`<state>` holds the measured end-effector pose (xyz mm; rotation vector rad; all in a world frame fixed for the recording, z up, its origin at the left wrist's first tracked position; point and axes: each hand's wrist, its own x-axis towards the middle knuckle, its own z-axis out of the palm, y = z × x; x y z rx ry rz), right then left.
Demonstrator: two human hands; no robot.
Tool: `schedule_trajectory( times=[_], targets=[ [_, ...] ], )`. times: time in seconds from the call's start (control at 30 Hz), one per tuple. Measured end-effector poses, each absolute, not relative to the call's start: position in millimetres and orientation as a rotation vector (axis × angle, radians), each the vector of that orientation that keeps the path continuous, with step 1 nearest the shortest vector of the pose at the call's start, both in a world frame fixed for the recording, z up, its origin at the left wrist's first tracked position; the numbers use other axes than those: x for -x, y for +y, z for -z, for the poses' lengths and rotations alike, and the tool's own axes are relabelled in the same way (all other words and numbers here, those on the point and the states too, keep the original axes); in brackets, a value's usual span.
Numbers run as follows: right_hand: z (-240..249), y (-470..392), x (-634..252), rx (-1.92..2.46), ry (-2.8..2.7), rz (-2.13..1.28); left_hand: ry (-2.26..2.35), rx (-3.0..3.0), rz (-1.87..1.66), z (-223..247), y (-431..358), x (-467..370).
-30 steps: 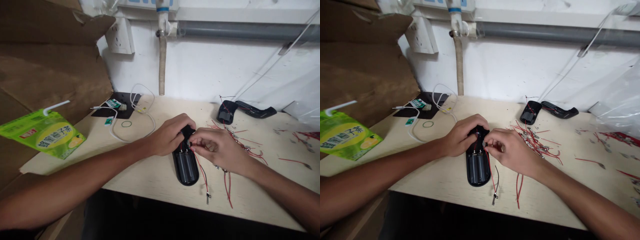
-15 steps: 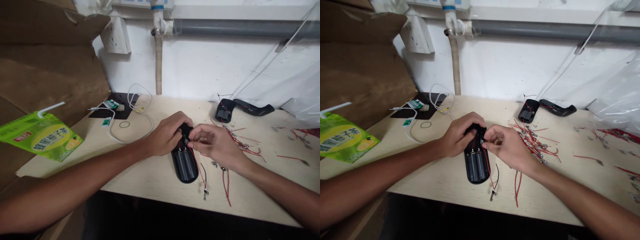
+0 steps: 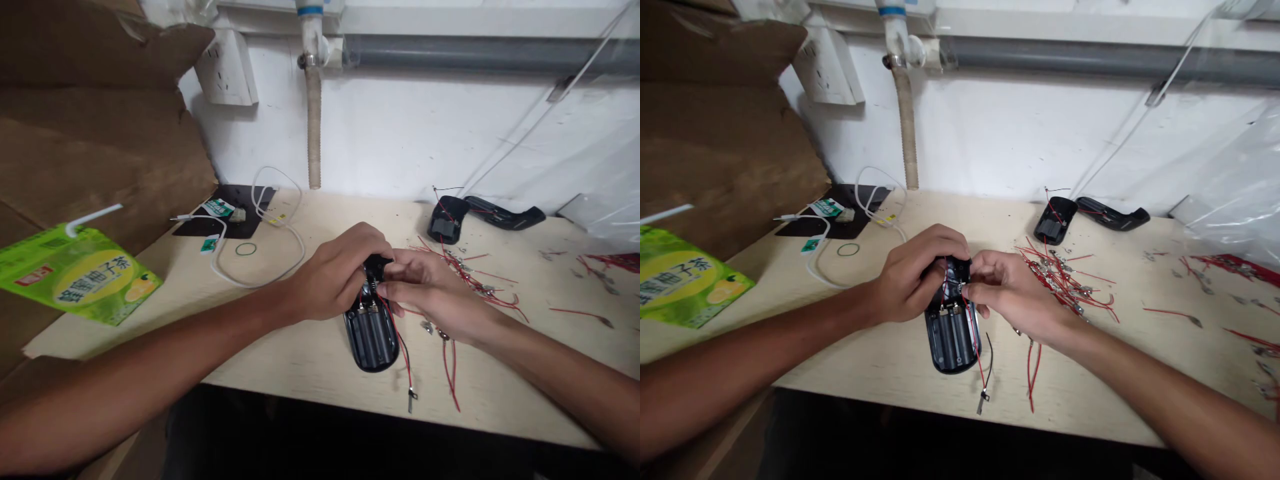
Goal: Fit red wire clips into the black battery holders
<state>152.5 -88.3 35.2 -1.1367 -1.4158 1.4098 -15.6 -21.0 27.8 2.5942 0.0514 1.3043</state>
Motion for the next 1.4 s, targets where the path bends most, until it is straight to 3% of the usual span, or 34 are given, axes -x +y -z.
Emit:
schedule_trajectory(
  times=[0.2, 0.5, 0.97, 1.27, 1.4],
  targets=[
    [-30, -85, -158, 1.043, -1.418, -1.420, 0.076, -2.594, -1.395, -29, -18, 16],
    [-34, -88, -162, 0.820, -1.429, -1.704, 0.373, -2.256, -1.747, -24, -18, 17],
    [-44, -91, -165, 1.281, -1.481, -0.982, 0.654, -2.247, -1.380, -37, -21, 13],
    [-42, -94, -162, 1.277, -1.552, -0.873, 0.707, -2.125, -1.375, -39, -23, 12],
    [-40, -97, -167, 1.253, -1.814, -0.493, 0.615, -2.017, -1.342, -36, -21, 12]
  ],
)
